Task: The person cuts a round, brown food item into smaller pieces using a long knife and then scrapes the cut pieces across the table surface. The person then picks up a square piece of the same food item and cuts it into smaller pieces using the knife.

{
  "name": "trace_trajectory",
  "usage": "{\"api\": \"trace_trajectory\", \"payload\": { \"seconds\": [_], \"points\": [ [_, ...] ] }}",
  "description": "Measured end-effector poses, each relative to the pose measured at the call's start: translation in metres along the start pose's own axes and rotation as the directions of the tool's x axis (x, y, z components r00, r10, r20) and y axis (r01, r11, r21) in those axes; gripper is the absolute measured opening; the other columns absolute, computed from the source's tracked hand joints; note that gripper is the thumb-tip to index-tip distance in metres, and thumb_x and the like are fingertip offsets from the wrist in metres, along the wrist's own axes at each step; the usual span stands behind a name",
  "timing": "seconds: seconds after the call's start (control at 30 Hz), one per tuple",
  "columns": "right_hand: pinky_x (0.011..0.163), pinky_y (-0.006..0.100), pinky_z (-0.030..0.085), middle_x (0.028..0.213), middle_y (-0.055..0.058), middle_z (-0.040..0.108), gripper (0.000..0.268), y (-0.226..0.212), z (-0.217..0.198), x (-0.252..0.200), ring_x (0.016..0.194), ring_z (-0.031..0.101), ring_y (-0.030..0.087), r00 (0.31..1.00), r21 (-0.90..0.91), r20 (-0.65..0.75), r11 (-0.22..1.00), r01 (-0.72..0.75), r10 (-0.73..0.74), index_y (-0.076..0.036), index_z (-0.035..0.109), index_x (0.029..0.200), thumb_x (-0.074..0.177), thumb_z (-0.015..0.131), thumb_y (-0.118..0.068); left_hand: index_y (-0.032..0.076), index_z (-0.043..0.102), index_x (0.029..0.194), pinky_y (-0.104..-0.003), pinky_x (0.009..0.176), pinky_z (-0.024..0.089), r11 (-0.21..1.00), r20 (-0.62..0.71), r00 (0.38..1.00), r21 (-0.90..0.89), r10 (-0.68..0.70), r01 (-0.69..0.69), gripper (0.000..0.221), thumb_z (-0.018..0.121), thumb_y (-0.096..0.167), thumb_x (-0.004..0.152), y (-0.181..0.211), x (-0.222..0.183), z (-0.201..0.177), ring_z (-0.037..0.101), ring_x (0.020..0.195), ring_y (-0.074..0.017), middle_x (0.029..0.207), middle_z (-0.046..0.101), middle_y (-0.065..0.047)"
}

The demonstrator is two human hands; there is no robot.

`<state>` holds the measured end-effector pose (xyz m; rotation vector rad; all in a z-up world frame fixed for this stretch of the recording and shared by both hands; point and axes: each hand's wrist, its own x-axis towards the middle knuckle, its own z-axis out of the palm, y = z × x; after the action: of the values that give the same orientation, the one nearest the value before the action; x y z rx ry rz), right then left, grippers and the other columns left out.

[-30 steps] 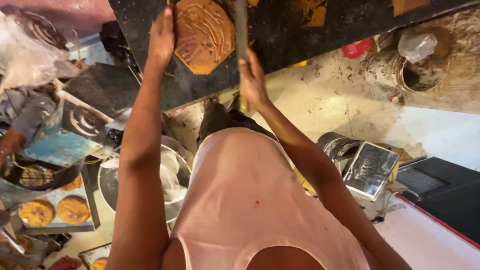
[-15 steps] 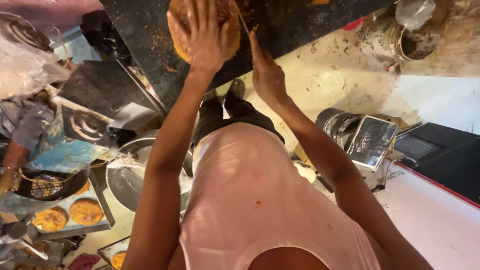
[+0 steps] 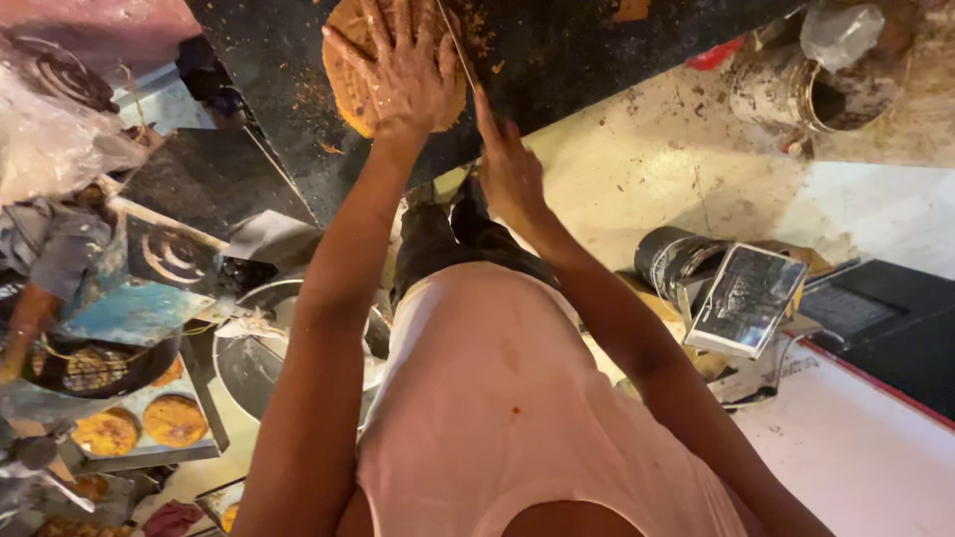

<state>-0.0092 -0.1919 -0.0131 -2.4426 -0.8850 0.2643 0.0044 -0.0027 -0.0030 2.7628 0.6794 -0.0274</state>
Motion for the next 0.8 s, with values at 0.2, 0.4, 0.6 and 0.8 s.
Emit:
{"api": "trace_trajectory", "payload": {
  "seconds": [0.2,0.4,0.6,0.8],
  "points": [
    [0.082,0.052,0.053,0.108,0.023,0.063,0.084,0.023,0.007,-0.010,0.093,0.065,0.044,0.997,0.225,0.037,0.973,0.060,-0.070,-0.021,0.016,0.169,0.097,0.055,0.001,0.013,0.041,0.159,-0.085,0.109,-0.010,1.000,0.060,0.998,0.005,-0.015,0.015,0.059,0.033,0.045,0.109,0.000,-0.008,-0.006,0.012,0.154,-0.0432,0.167,0.032,-0.013],
    [0.076,0.048,0.051,0.090,0.022,0.061,0.071,0.054,0.016,-0.066,0.080,0.062,0.040,0.999,0.290,0.026,0.957,-0.028,0.021,-0.017,0.023,0.167,0.101,0.049,-0.006,0.011,0.035,0.155,-0.081,0.103,-0.009,0.999,0.040,0.999,-0.045,0.017,-0.015,0.062,0.032,0.042,0.101,-0.008,0.007,0.000,0.009,0.151,-0.0432,0.166,0.028,-0.016],
    [0.071,0.038,0.048,0.092,0.009,0.059,0.023,0.071,0.066,0.003,0.071,0.048,0.019,0.997,0.787,-0.027,0.616,-0.023,0.072,-0.011,0.054,0.141,0.122,0.046,-0.020,0.010,0.047,0.156,-0.044,0.132,0.028,0.901,0.006,0.998,-0.430,-0.060,0.057,0.051,0.039,0.039,0.116,-0.119,0.037,0.032,0.040,0.156,-0.0325,0.163,0.046,-0.016],
    [0.092,0.031,0.049,0.131,0.009,0.063,0.038,0.033,0.060,0.076,0.108,0.058,0.011,0.995,0.854,0.051,0.520,0.002,-0.086,-0.008,0.045,0.150,0.116,0.048,-0.025,0.001,0.044,0.155,-0.041,0.130,0.032,0.686,-0.151,0.966,-0.727,-0.209,0.035,0.053,0.050,0.032,0.112,-0.134,-0.010,0.067,0.042,0.154,-0.0361,0.162,0.044,-0.019]
  ]
}}
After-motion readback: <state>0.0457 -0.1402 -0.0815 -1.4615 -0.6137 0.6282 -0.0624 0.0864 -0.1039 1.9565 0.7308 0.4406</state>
